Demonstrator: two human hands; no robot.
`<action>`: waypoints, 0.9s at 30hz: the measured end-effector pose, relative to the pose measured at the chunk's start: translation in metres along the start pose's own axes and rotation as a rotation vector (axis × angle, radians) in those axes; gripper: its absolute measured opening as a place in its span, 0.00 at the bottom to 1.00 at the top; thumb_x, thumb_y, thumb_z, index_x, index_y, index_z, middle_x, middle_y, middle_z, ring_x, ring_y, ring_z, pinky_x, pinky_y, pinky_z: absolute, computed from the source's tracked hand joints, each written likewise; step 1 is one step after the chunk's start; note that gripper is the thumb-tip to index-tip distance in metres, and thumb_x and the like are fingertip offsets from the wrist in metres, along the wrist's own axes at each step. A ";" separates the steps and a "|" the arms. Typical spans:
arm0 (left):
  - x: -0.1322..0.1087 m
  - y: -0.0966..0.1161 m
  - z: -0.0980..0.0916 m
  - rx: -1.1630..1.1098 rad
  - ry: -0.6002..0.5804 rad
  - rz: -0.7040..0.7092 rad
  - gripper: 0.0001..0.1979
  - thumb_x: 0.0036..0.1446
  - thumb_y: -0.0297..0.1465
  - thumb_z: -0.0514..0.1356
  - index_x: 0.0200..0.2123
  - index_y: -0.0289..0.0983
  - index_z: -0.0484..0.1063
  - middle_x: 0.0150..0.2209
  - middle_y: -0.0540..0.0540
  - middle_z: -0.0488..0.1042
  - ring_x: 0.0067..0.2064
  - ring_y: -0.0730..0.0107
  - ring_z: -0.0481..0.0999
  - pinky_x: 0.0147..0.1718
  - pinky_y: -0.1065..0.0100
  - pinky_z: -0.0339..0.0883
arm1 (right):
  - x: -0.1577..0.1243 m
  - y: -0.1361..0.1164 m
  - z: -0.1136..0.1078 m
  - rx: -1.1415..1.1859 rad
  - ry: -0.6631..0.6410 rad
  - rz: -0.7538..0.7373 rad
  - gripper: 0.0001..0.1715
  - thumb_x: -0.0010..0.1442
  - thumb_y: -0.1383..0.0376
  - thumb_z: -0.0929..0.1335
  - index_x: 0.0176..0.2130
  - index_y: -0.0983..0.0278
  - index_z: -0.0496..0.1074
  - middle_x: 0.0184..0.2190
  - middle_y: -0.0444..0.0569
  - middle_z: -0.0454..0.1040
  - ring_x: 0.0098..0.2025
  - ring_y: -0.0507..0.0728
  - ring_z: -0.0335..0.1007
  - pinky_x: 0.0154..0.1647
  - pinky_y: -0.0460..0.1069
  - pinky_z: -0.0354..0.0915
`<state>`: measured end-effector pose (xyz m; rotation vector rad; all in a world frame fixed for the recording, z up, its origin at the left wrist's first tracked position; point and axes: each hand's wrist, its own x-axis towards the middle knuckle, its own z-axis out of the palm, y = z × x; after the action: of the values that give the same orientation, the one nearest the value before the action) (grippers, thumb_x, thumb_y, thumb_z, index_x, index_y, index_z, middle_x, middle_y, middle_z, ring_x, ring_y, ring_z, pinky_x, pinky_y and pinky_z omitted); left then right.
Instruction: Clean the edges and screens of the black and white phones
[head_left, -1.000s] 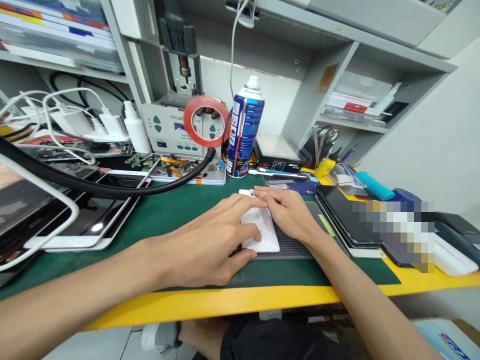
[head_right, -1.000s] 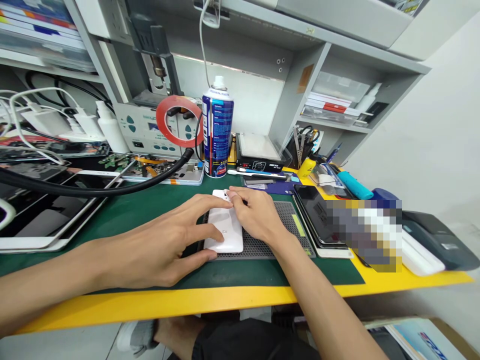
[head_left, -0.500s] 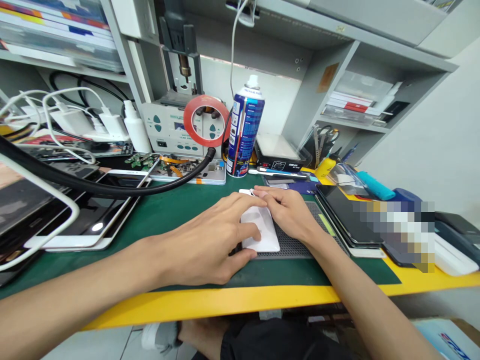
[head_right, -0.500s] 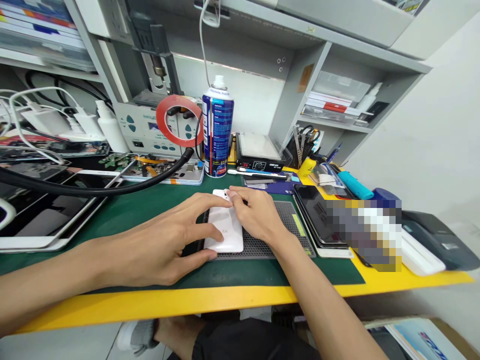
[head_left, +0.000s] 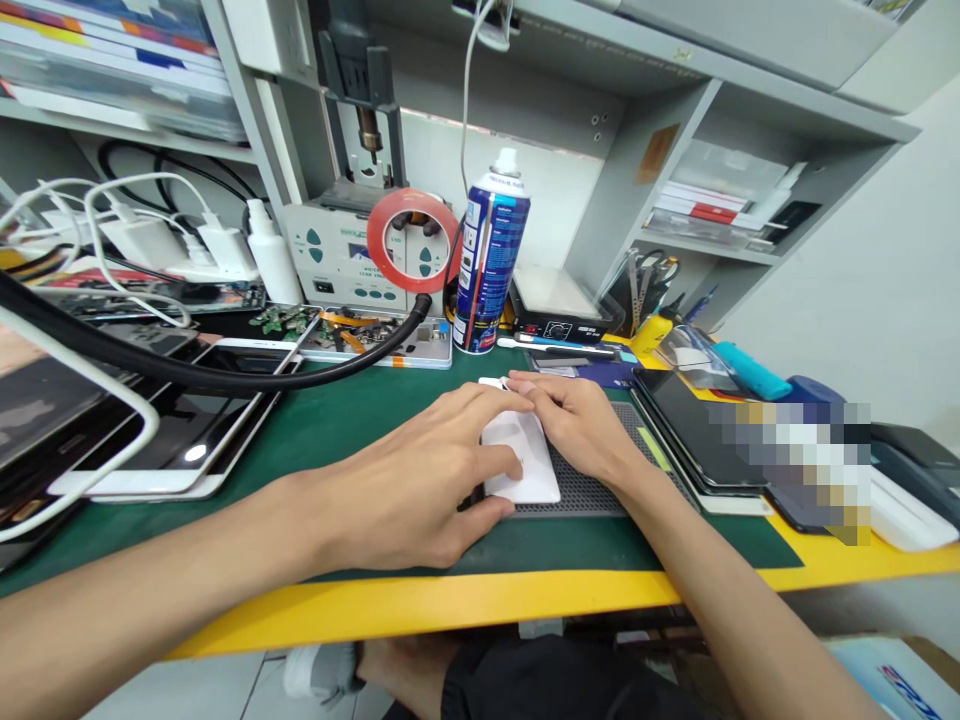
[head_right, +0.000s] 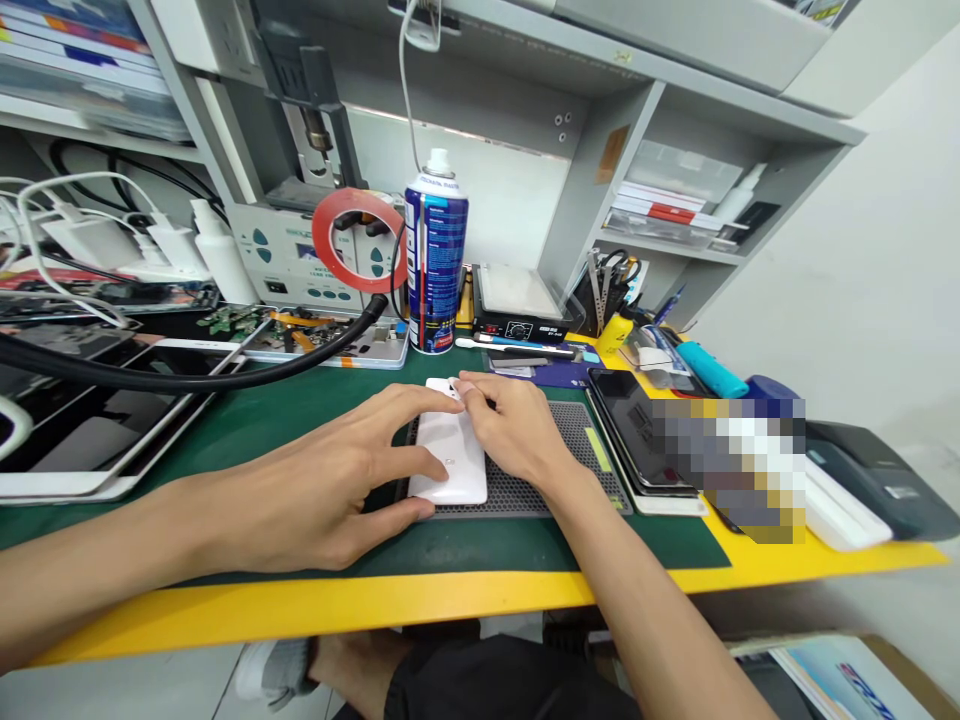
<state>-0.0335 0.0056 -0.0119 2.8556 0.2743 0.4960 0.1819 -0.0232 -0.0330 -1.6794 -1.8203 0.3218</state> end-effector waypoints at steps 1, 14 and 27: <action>0.000 0.000 0.000 0.000 0.001 0.005 0.08 0.61 0.31 0.59 0.42 0.38 0.76 0.63 0.38 0.58 0.67 0.53 0.54 0.63 0.55 0.57 | 0.000 0.000 0.000 -0.001 -0.001 0.000 0.22 0.67 0.60 0.60 0.49 0.62 0.79 0.53 0.48 0.76 0.57 0.60 0.70 0.59 0.53 0.62; 0.001 0.000 0.000 0.015 -0.018 -0.055 0.08 0.61 0.34 0.60 0.41 0.37 0.73 0.59 0.37 0.61 0.65 0.51 0.58 0.61 0.53 0.59 | 0.000 0.000 0.001 0.010 -0.001 -0.001 0.22 0.67 0.61 0.60 0.49 0.63 0.79 0.54 0.49 0.75 0.56 0.60 0.71 0.59 0.53 0.63; 0.000 0.002 -0.001 0.043 0.024 -0.031 0.06 0.59 0.33 0.62 0.33 0.36 0.72 0.63 0.37 0.59 0.66 0.50 0.56 0.63 0.54 0.56 | 0.000 0.000 0.000 0.000 0.009 -0.005 0.21 0.66 0.61 0.60 0.48 0.62 0.79 0.53 0.47 0.76 0.56 0.59 0.71 0.58 0.52 0.63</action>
<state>-0.0332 0.0041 -0.0109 2.8837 0.3369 0.5255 0.1820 -0.0233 -0.0335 -1.6729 -1.8181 0.3116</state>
